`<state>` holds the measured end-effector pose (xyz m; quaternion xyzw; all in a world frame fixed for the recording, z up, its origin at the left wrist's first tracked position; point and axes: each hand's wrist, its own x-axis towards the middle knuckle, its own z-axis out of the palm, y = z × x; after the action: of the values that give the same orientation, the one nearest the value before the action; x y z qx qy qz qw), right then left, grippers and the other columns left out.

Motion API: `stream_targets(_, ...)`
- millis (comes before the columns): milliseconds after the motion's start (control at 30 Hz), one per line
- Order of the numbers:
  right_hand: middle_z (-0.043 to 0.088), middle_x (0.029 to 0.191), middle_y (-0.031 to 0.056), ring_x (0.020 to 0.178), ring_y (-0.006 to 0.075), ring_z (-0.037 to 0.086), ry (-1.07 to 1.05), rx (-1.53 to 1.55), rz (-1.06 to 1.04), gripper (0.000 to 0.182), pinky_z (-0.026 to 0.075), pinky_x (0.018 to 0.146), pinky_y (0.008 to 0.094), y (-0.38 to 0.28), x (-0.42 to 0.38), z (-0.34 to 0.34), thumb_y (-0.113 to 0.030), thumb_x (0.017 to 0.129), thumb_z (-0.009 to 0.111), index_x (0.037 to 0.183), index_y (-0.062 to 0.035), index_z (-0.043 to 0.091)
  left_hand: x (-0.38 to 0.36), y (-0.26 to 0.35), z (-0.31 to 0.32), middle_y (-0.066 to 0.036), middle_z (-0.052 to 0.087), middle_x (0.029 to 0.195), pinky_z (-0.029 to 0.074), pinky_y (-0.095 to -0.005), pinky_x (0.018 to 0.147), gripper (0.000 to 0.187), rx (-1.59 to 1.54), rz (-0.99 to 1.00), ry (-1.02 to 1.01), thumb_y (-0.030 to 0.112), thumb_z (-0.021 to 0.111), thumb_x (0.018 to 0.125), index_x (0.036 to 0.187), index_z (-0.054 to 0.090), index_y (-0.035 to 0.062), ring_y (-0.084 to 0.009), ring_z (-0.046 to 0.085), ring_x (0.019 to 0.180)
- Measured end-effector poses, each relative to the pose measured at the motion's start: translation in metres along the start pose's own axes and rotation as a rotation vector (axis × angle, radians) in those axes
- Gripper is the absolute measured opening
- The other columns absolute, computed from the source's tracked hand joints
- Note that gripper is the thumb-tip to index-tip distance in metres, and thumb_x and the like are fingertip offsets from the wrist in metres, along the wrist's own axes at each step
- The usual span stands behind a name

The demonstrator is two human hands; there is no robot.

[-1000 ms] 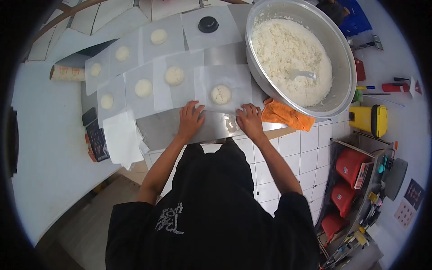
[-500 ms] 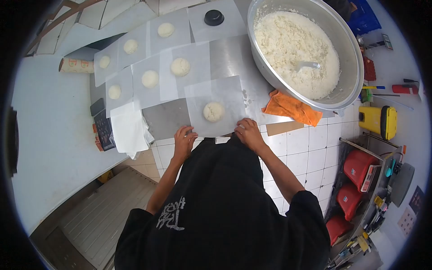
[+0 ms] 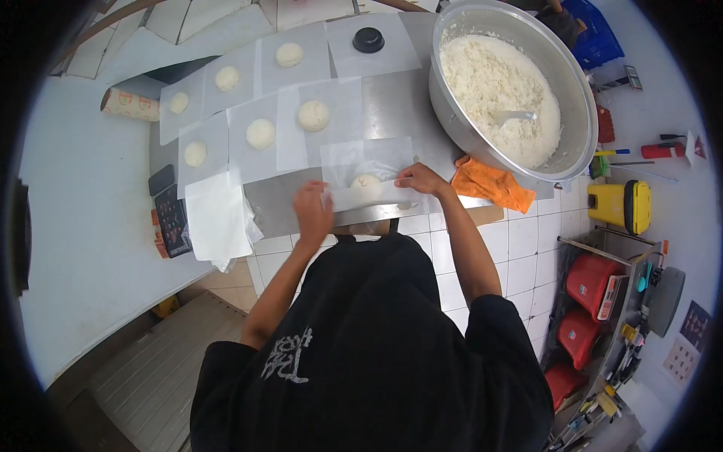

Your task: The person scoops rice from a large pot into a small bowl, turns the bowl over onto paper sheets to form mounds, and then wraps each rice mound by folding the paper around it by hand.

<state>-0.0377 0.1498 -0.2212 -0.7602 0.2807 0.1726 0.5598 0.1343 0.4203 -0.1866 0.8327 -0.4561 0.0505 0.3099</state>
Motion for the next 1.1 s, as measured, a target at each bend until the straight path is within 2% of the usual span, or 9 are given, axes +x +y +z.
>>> stream_targets(67,0.067,0.079,0.0042,0.079,0.0139,0.058,-0.027,-0.038,0.031,0.025,0.047,0.078,0.0290,-0.003,0.004,-0.004,-0.026,0.087,0.070,0.090,-0.0024,0.072,-0.013,0.008,0.006,-0.010,0.058,0.122,0.041,-0.0453,0.094,0.035,-0.163,0.423,-0.404,0.019,0.064,0.088,0.121,0.062,0.0066,-0.0246,0.052,0.117)
stream_targets(167,0.072,0.093,0.0123,0.090,0.0242,0.066,0.033,-0.159,-0.079,0.031,0.050,0.086,0.0348,-0.012,0.040,-0.012,-0.029,0.083,0.071,0.102,-0.0041,0.072,-0.038,0.015,0.034,-0.008,0.052,0.135,0.036,-0.0475,0.102,0.046,-0.029,0.583,-0.452,0.025,0.062,0.089,0.132,0.055,0.0090,-0.0227,0.043,0.131)
stream_targets(233,0.068,0.109,0.0157,0.108,0.0295,0.062,0.526,-0.406,-0.558,0.043,0.048,0.093,0.0422,-0.031,0.073,0.000,-0.030,0.079,0.073,0.113,-0.0047,0.067,-0.038,0.013,0.035,-0.006,0.050,0.139,0.035,-0.0478,0.104,0.049,0.058,0.613,-0.455,0.028,0.061,0.090,0.134,0.054,0.0093,-0.0229,0.042,0.133)
stream_targets(367,0.059,0.124,0.0181,0.121,0.0345,0.053,0.260,-0.805,-0.201,0.064,0.045,0.097,0.0513,-0.091,0.090,0.009,-0.033,0.072,0.079,0.127,-0.0069,0.059,-0.044,0.014,0.033,-0.004,0.044,0.147,0.032,-0.0494,0.108,0.055,0.139,0.620,-0.440,0.030,0.059,0.090,0.141,0.049,0.0096,-0.0229,0.039,0.137)
stream_targets(533,0.055,0.118,0.0153,0.115,0.0362,0.053,0.001,-0.947,-0.080,0.060,0.046,0.093,0.0506,-0.098,0.101,-0.009,-0.027,0.063,0.085,0.112,-0.0085,0.055,-0.055,0.016,0.038,-0.004,0.038,0.153,0.030,-0.0503,0.111,0.060,0.130,0.573,-0.463,0.030,0.058,0.090,0.146,0.044,0.0100,-0.0242,0.033,0.142)
stream_targets(633,0.055,0.114,0.0149,0.113,0.0357,0.054,0.022,-0.737,-0.126,0.057,0.047,0.091,0.0495,-0.093,0.106,-0.008,-0.026,0.063,0.085,0.110,-0.0083,0.056,-0.055,0.016,0.036,-0.004,0.036,0.155,0.028,-0.0509,0.111,0.063,0.150,0.559,-0.472,0.030,0.058,0.090,0.147,0.042,0.0101,-0.0250,0.031,0.144)
stream_targets(867,0.063,0.113,0.0171,0.111,0.0358,0.060,0.061,-0.971,-0.246,0.068,0.047,0.091,0.0507,-0.084,0.102,0.004,-0.027,0.065,0.087,0.120,-0.0081,0.052,-0.057,0.014,0.038,-0.004,0.035,0.156,0.026,-0.0516,0.112,0.062,0.137,0.565,-0.452,0.031,0.056,0.091,0.147,0.042,0.0105,-0.0258,0.030,0.144)
stream_targets(933,0.067,0.111,0.0153,0.108,0.0337,0.062,0.037,-0.568,-0.058,0.068,0.043,0.093,0.0539,-0.091,0.096,-0.003,-0.027,0.064,0.087,0.121,-0.0106,0.053,-0.057,0.015,0.038,-0.004,0.035,0.156,0.026,-0.0521,0.112,0.062,0.139,0.567,-0.459,0.031,0.056,0.091,0.147,0.042,0.0104,-0.0260,0.030,0.144)
stream_targets(1100,0.067,0.113,0.0118,0.108,0.0331,0.064,0.017,-0.883,0.051,0.073,0.039,0.092,0.0617,-0.086,0.099,-0.023,-0.029,0.062,0.088,0.126,-0.0143,0.055,-0.056,0.018,0.035,-0.004,0.035,0.157,0.027,-0.0527,0.113,0.073,0.094,0.574,-0.438,0.027,0.067,0.081,0.147,0.041,0.0114,-0.0270,0.031,0.144)
